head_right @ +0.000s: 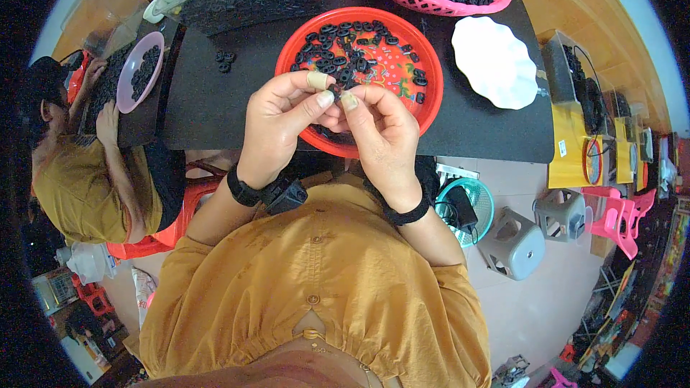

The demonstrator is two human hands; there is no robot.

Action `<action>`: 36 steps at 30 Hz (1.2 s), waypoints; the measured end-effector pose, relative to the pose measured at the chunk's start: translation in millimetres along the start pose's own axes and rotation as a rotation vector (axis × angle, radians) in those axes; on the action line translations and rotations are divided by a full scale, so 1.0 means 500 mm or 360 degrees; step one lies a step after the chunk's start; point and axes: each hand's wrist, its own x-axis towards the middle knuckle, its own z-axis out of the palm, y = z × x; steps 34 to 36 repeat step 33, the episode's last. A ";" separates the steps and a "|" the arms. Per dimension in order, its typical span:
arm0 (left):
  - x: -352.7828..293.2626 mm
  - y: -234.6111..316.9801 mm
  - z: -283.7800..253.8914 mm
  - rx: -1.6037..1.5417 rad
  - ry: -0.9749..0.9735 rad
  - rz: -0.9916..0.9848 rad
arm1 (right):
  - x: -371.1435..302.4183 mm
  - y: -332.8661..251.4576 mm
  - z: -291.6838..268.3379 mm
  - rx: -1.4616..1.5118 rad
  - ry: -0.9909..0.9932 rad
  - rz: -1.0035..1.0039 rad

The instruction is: The person assembles plastic cord locks by hand, picking up housings, buttons, and springs from a tray and fitting the components together.

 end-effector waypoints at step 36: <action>0.002 0.008 -0.003 0.0757 -0.0158 0.0234 | -0.002 -0.011 -0.014 -0.0017 -0.0167 0.0001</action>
